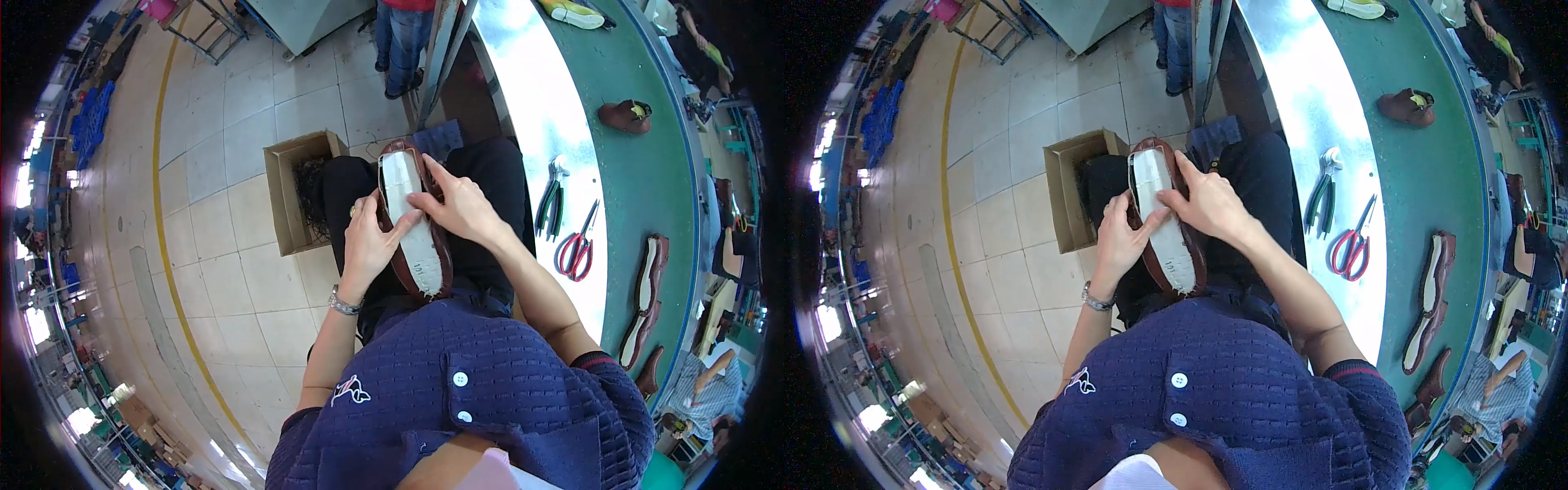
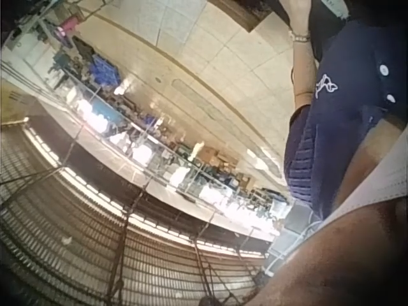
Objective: Assembling shoe components by pulling the upper over the last and securing it.
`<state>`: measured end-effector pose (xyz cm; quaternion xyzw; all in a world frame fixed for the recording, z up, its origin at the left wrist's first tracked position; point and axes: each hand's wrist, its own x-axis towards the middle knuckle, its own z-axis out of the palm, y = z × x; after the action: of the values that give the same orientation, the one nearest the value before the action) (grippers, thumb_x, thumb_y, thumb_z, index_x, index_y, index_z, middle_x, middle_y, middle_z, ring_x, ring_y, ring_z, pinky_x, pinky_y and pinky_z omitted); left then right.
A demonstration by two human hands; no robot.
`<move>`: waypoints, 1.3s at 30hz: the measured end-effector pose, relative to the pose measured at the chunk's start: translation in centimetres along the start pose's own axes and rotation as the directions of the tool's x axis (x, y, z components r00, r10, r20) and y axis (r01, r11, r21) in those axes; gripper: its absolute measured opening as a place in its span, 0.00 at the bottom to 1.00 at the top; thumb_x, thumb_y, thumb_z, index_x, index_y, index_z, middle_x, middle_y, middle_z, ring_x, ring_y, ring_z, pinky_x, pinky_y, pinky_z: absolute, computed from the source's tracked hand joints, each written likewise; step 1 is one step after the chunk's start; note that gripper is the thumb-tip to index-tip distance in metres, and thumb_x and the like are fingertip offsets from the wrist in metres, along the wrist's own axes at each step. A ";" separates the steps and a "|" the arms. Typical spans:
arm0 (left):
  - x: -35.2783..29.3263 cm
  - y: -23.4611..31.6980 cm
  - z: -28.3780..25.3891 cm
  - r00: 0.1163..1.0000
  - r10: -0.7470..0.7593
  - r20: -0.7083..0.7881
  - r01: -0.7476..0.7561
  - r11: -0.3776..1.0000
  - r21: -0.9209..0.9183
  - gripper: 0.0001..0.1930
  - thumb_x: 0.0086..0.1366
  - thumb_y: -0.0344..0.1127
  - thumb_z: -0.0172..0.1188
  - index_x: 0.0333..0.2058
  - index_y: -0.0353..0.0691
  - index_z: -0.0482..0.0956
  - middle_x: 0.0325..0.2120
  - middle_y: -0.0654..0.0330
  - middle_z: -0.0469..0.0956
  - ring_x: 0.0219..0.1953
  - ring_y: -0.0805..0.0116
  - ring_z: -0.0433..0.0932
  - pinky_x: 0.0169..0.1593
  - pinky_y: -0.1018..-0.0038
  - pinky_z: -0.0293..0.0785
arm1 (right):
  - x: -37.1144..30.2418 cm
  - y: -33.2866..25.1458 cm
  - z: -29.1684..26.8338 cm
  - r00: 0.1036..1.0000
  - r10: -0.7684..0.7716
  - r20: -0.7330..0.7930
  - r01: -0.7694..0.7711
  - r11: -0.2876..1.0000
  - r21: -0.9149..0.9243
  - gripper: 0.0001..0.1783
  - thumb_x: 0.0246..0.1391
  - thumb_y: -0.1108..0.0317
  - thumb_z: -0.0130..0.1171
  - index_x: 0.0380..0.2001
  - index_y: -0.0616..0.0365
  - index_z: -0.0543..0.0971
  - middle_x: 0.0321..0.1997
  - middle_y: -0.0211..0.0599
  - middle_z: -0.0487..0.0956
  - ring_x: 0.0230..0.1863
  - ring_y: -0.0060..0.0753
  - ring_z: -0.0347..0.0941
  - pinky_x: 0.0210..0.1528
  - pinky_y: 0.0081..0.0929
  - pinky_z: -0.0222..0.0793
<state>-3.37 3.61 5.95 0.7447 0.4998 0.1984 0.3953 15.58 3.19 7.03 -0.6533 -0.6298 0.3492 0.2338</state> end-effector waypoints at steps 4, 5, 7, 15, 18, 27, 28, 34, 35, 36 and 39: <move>-0.8 0.3 -0.4 0.989 -0.121 -0.083 0.121 0.993 -0.007 0.25 0.65 0.48 0.58 0.51 0.32 0.75 0.39 0.47 0.79 0.38 0.50 0.77 0.44 0.68 0.73 | 0.0 1.7 -1.9 0.987 -0.064 0.149 0.014 0.949 0.315 0.34 0.54 0.67 0.54 0.64 0.66 0.61 0.29 0.49 0.80 0.28 0.37 0.79 0.37 0.32 0.73; -1.0 0.2 -0.5 0.970 -0.241 -0.042 0.234 0.964 -0.129 0.22 0.66 0.46 0.57 0.48 0.32 0.77 0.33 0.54 0.81 0.36 0.59 0.79 0.43 0.73 0.73 | 0.3 2.7 -1.8 0.984 -0.091 0.153 0.031 0.934 0.357 0.34 0.55 0.69 0.53 0.64 0.65 0.61 0.29 0.45 0.79 0.27 0.30 0.76 0.35 0.29 0.72; -0.8 -2.2 -0.2 0.979 -0.199 0.034 0.193 0.870 -0.454 0.21 0.67 0.45 0.58 0.49 0.32 0.78 0.33 0.58 0.81 0.36 0.65 0.79 0.43 0.75 0.73 | 0.4 3.2 -1.9 0.975 -0.103 0.197 -0.006 0.876 0.483 0.33 0.55 0.70 0.52 0.65 0.65 0.62 0.29 0.39 0.76 0.27 0.20 0.69 0.34 0.24 0.70; 0.4 -0.4 0.8 0.935 -0.179 0.308 0.355 0.528 -0.771 0.43 0.61 0.41 0.66 0.67 0.38 0.49 0.59 0.54 0.64 0.61 0.64 0.64 0.63 0.67 0.60 | -0.2 2.0 0.4 0.991 -0.115 -0.071 0.124 0.983 0.137 0.30 0.53 0.74 0.49 0.62 0.63 0.64 0.40 0.61 0.78 0.41 0.44 0.80 0.43 0.27 0.72; -0.6 1.4 0.1 0.978 -0.084 0.190 0.202 0.603 -0.772 0.45 0.57 0.35 0.69 0.67 0.41 0.48 0.60 0.55 0.62 0.61 0.64 0.63 0.64 0.66 0.60 | -3.7 -3.2 -3.5 0.998 0.050 0.039 -0.056 0.985 0.166 0.32 0.50 0.75 0.51 0.61 0.62 0.65 0.44 0.62 0.78 0.42 0.53 0.79 0.44 0.37 0.75; -1.7 -2.6 3.7 0.942 0.285 0.175 -0.167 0.853 -0.494 0.61 0.51 0.24 0.71 0.70 0.51 0.29 0.70 0.56 0.45 0.69 0.64 0.52 0.68 0.64 0.56 | -9.6 -1.1 -0.9 0.979 -0.150 -0.136 0.176 0.962 0.209 0.48 0.39 0.83 0.55 0.68 0.53 0.56 0.56 0.58 0.73 0.47 0.52 0.78 0.49 0.37 0.75; -2.1 -3.7 4.6 0.942 0.271 0.196 -0.139 0.851 -0.506 0.61 0.51 0.24 0.71 0.70 0.51 0.29 0.70 0.56 0.45 0.69 0.64 0.52 0.68 0.64 0.56 | -10.0 -0.1 0.1 0.968 -0.187 -0.165 0.214 0.962 0.169 0.48 0.39 0.84 0.54 0.68 0.53 0.56 0.56 0.59 0.73 0.46 0.53 0.78 0.50 0.37 0.74; -3.9 -5.8 6.8 0.908 0.226 0.352 0.026 0.810 -0.586 0.67 0.46 0.30 0.76 0.69 0.51 0.26 0.71 0.54 0.40 0.70 0.61 0.48 0.69 0.63 0.51 | -12.8 4.2 3.7 0.997 -0.076 -0.025 0.080 0.956 0.281 0.47 0.39 0.85 0.51 0.68 0.52 0.56 0.63 0.58 0.66 0.60 0.55 0.69 0.61 0.37 0.68; -3.8 -5.1 5.5 0.876 0.231 0.423 0.101 0.769 -0.631 0.70 0.41 0.31 0.78 0.69 0.51 0.26 0.71 0.53 0.38 0.71 0.61 0.43 0.70 0.65 0.46 | -13.1 4.7 4.0 0.997 -0.080 0.006 0.075 0.957 0.282 0.47 0.39 0.86 0.51 0.68 0.52 0.56 0.65 0.57 0.64 0.62 0.55 0.66 0.63 0.37 0.66; -3.7 -4.5 4.3 0.845 0.234 0.481 0.176 0.727 -0.663 0.73 0.37 0.33 0.80 0.69 0.51 0.26 0.71 0.52 0.35 0.72 0.61 0.39 0.71 0.67 0.41 | -13.3 4.8 4.1 0.997 -0.079 0.016 0.071 0.955 0.287 0.47 0.39 0.86 0.51 0.68 0.52 0.56 0.65 0.57 0.64 0.62 0.55 0.66 0.63 0.37 0.66; -2.8 -4.7 4.4 0.821 0.309 0.480 0.263 0.543 -0.798 0.75 0.36 0.36 0.81 0.69 0.51 0.24 0.71 0.53 0.31 0.73 0.62 0.34 0.72 0.66 0.35 | -13.3 5.2 3.8 0.992 -0.125 0.026 0.114 0.959 0.260 0.48 0.39 0.86 0.52 0.69 0.52 0.55 0.67 0.54 0.62 0.64 0.56 0.64 0.65 0.38 0.64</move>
<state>-4.24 0.26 -0.17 0.4922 0.1895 0.1857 0.8291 16.69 -10.98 2.82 -0.5707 -0.6219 0.4271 0.3243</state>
